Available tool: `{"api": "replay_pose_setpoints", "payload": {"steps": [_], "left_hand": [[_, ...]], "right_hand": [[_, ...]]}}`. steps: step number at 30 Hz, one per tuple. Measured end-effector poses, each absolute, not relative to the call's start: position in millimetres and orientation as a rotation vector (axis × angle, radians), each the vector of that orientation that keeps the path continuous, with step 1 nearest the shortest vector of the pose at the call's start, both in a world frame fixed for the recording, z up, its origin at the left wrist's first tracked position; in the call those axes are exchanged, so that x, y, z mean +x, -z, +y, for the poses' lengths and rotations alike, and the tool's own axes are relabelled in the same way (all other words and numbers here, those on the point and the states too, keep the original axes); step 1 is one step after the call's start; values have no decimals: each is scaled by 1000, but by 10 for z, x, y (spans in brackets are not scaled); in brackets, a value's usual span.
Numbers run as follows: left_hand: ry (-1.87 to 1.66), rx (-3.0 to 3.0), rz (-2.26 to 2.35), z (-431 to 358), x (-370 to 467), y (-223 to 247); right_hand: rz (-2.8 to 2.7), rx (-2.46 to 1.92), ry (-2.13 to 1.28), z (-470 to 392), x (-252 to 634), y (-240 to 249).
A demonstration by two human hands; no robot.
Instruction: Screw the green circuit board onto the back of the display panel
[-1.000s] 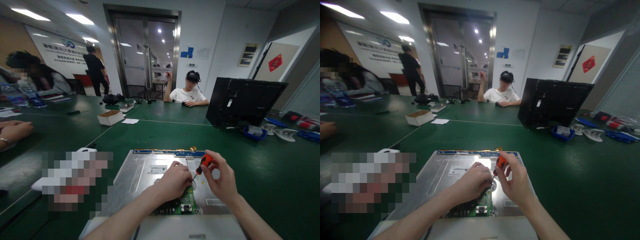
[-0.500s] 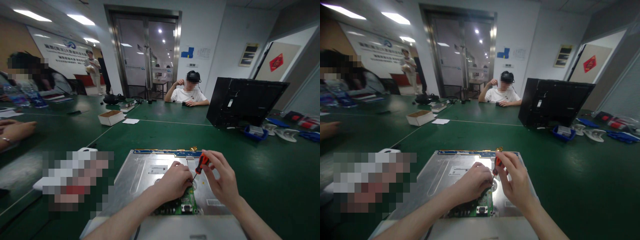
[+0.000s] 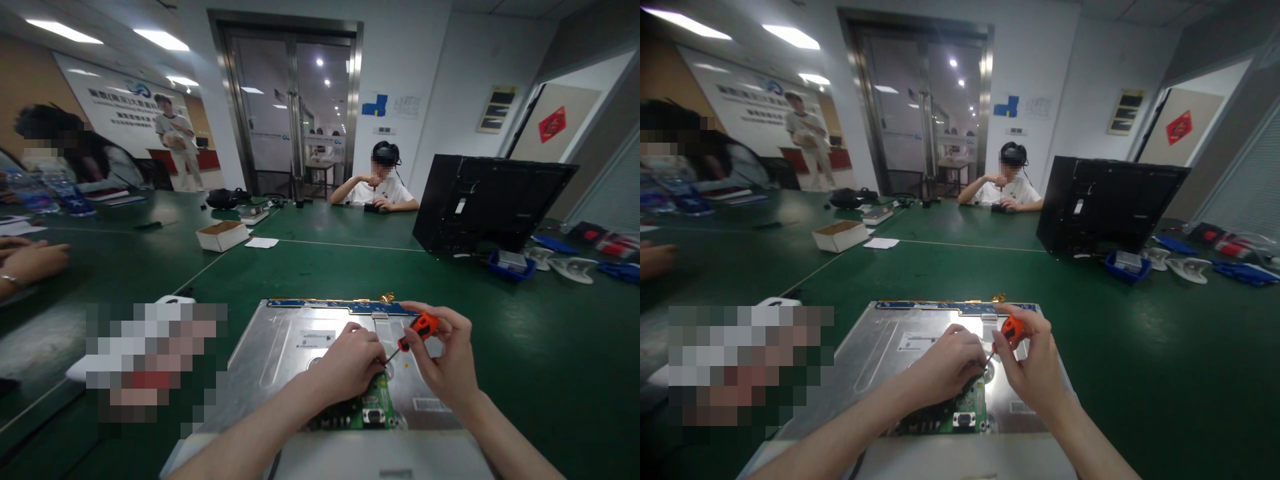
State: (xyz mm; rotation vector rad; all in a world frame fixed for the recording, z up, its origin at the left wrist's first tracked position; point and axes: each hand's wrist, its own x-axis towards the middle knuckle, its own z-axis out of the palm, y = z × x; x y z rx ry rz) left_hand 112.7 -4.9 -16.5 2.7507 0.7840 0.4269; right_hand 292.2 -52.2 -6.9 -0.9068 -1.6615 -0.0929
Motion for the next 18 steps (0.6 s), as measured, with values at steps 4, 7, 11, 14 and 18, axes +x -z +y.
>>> {"api": "replay_pose_setpoints", "payload": {"steps": [4, 7, 11, 14, 18], "left_hand": [[-429, 2751, 768, -45, 1121, 169], [-431, 2757, 773, -46, 1117, 172], [-438, 2756, 777, -54, 1115, 172], [-446, 2747, 778, -57, 1114, 171], [-433, 2752, 775, -48, 1117, 165]], "right_hand": [[-1714, -928, 135, -517, 2955, 36], [-1736, -960, 202, -517, 2954, 4], [-1730, -956, 178, -516, 2941, 9], [-1669, -934, 108, -505, 2947, 53], [-1627, -912, 54, -497, 2955, 94]]}}
